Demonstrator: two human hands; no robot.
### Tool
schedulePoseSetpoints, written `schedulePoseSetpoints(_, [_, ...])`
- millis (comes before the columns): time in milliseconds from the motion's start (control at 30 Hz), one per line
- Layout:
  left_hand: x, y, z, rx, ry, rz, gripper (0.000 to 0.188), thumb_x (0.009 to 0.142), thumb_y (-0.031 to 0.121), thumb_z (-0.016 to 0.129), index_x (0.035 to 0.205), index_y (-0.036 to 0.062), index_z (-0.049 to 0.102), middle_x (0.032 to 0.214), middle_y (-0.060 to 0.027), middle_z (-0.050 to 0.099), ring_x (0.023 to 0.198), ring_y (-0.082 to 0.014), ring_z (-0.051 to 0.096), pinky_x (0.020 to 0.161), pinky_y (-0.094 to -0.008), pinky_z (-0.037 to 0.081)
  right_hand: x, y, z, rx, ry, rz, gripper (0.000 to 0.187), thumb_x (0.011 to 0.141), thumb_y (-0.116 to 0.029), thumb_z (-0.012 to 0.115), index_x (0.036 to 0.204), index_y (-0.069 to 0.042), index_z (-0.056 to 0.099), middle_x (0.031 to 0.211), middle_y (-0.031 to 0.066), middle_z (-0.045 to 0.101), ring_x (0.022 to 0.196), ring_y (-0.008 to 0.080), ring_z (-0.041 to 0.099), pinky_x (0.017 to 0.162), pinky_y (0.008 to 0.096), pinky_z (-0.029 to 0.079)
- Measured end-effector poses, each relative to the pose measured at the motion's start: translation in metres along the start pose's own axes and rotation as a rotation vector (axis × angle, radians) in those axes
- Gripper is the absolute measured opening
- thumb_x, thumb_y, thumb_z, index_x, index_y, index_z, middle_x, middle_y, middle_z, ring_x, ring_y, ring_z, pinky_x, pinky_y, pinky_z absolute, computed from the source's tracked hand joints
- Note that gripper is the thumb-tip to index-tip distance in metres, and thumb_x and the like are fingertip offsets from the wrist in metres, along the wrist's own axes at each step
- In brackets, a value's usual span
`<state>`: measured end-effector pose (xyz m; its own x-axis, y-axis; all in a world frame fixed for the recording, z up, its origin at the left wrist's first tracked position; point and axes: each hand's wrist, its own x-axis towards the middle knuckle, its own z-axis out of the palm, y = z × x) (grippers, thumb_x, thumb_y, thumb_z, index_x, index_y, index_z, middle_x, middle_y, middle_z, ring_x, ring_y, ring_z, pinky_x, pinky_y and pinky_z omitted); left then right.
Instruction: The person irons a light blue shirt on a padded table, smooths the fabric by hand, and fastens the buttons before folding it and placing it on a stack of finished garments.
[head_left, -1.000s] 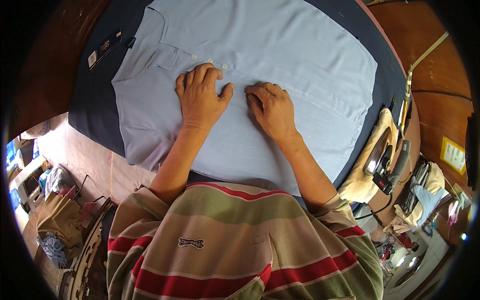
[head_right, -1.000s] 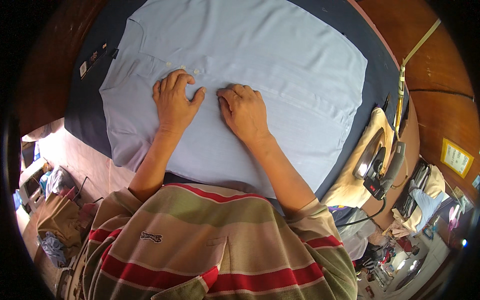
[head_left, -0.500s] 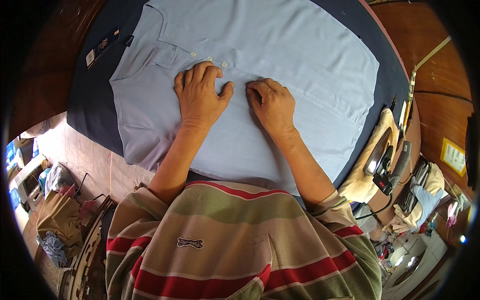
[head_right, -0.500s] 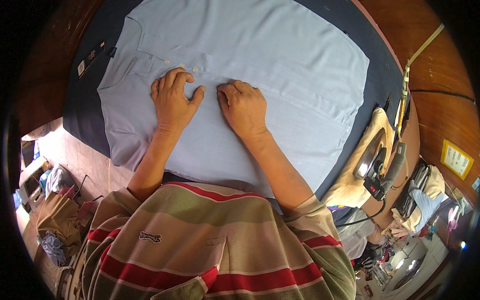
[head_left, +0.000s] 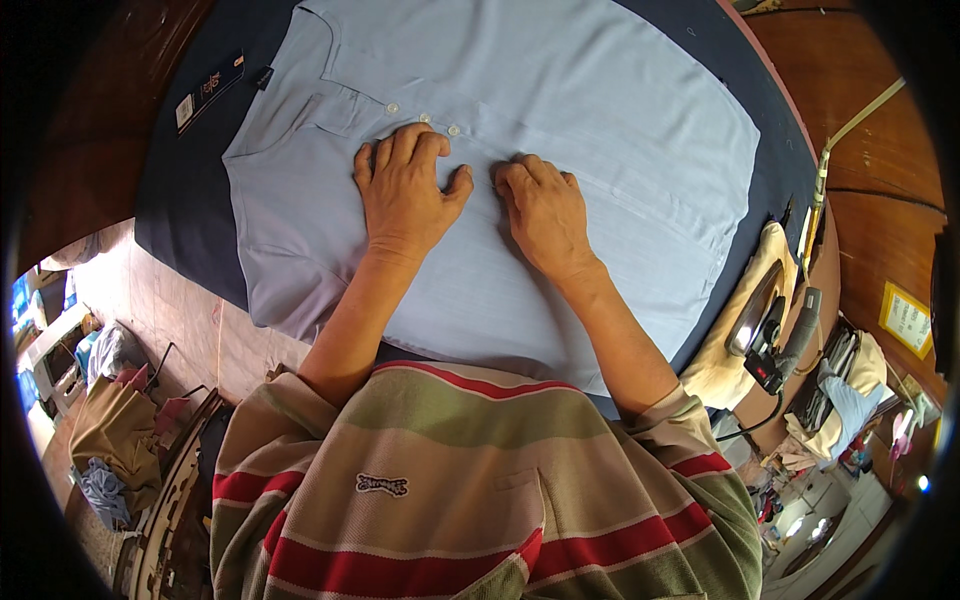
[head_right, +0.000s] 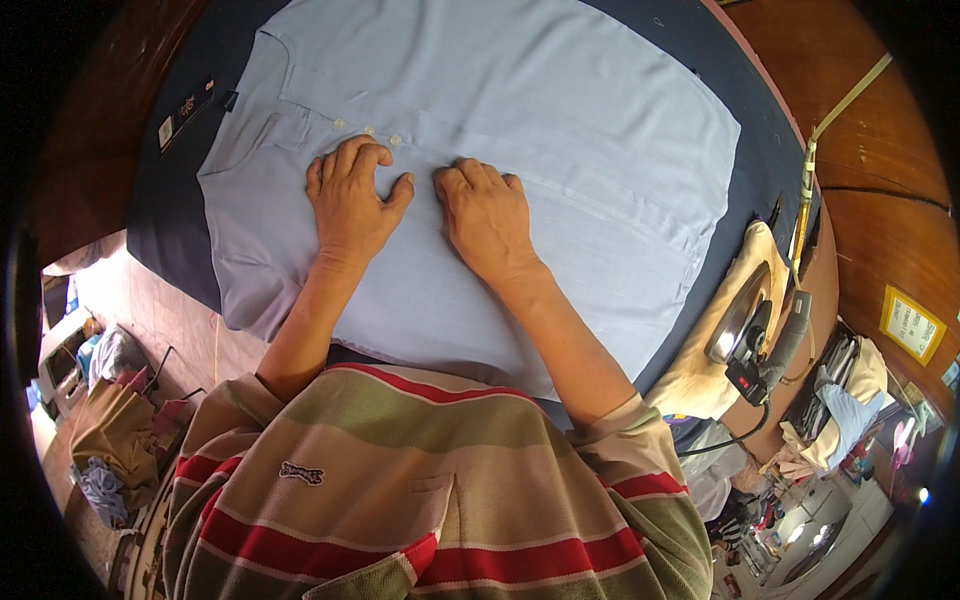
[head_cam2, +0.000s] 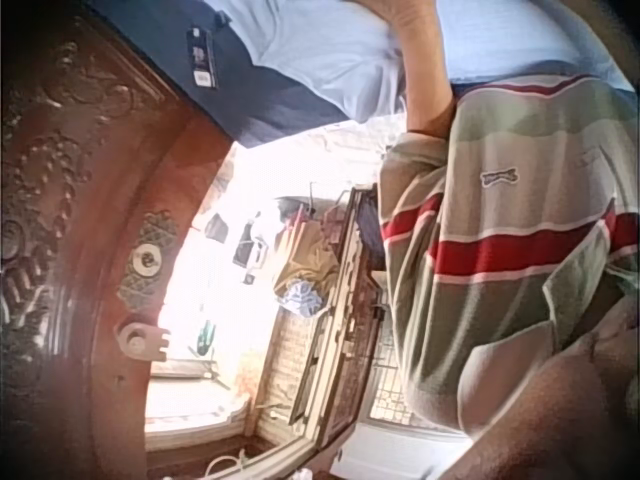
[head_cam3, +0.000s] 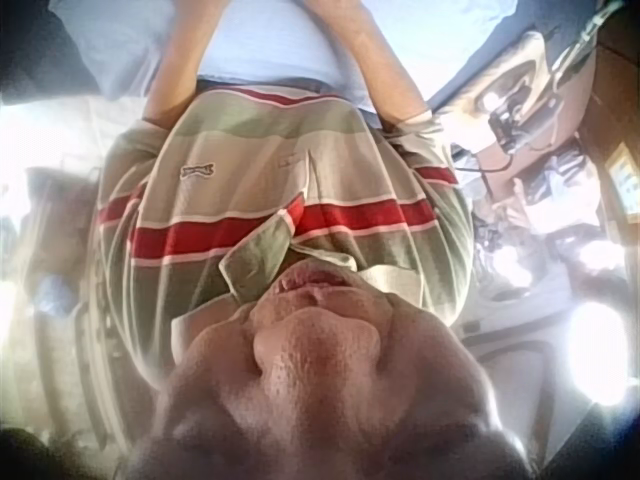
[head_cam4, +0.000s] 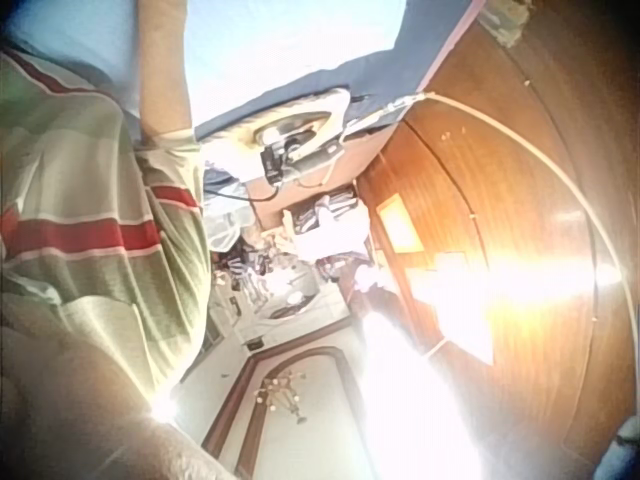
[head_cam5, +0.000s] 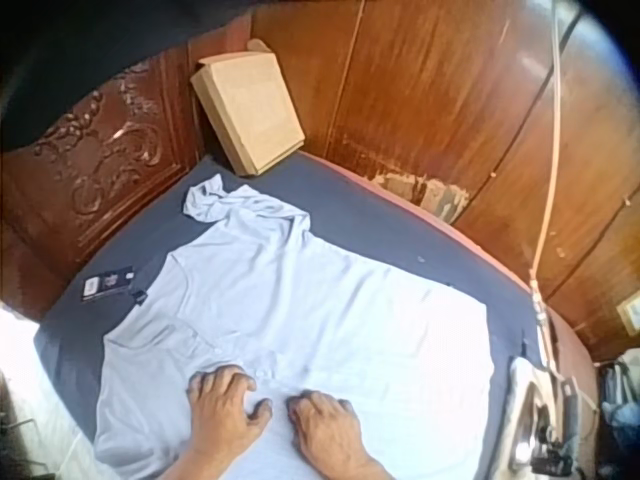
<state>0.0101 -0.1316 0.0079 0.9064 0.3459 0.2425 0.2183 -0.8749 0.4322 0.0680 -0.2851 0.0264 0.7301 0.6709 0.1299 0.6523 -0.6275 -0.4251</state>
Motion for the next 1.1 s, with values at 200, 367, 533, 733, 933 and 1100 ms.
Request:
schedulePoseSetpoints(200, [0.0,0.001,0.0,0.035,-0.022,-0.015,0.029,0.07,0.031,0.071,0.088,0.0141,0.055,0.1,0.0022,0.056,0.098,-0.0199,0.052,0.095,-0.0419,0.029,-0.004,0.002,0.003,-0.046,-0.004,-0.035,0.005,0.081,-0.011,0.058,0.085,-0.01,0.061,0.083,0.003,0.055,0.078,0.0197,0.056,0.068,0.035,0.038])
schedulePoseSetpoints(367, [0.0,0.009,-0.001,0.08,-0.078,-0.077,0.036,0.07,0.035,0.072,0.093,0.0138,0.056,0.104,0.0016,0.055,0.102,-0.0208,0.051,0.095,-0.0516,0.029,-0.01,0.005,0.008,-0.01,0.093,-0.093,0.013,0.075,-0.004,0.065,0.084,-0.01,0.058,0.086,0.0,0.057,0.078,0.0184,0.055,0.069,0.0319,0.037])
schedulePoseSetpoints(533, [-0.003,0.015,-0.002,0.101,-0.109,-0.124,0.043,0.067,0.037,0.074,0.098,0.0139,0.055,0.111,0.0013,0.053,0.107,-0.0212,0.049,0.096,-0.0578,0.028,-0.014,0.009,0.01,0.053,0.138,-0.109,0.015,0.073,-0.003,0.067,0.084,-0.01,0.059,0.089,-0.0013,0.059,0.079,0.017,0.055,0.07,0.0315,0.037])
schedulePoseSetpoints(733, [-0.005,0.012,0.003,0.09,-0.107,-0.104,0.049,0.066,0.042,0.074,0.101,0.0145,0.054,0.114,0.0007,0.051,0.112,-0.0214,0.046,0.098,-0.0592,0.024,-0.02,0.023,-0.004,0.197,0.214,-0.022,0.009,0.078,-0.008,0.062,0.087,-0.008,0.06,0.096,0.0073,0.059,0.088,0.0259,0.055,0.079,0.037,0.039])
schedulePoseSetpoints(933, [-0.007,0.013,0.003,0.146,-0.133,-0.099,0.055,0.066,0.047,0.071,0.109,0.0161,0.056,0.119,-0.0003,0.051,0.114,-0.0216,0.044,0.099,-0.0599,0.021,-0.101,0.151,-0.056,-0.423,0.186,0.646,0.046,0.094,-0.037,0.039,0.137,-0.02,0.042,0.145,0.0155,0.03,0.135,0.0353,0.025,0.107,0.0533,0.016])
schedulePoseSetpoints(1100, [-0.008,0.013,0.001,0.156,-0.165,-0.126,0.059,0.067,0.046,0.072,0.115,0.0162,0.054,0.122,-0.0028,0.049,0.118,-0.025,0.043,0.099,-0.0599,0.022,-0.118,0.17,-0.074,-0.449,0.097,0.849,0.054,0.094,-0.051,0.032,0.143,-0.027,0.032,0.15,0.0136,0.023,0.138,0.0347,0.019,0.106,0.061,0.013])
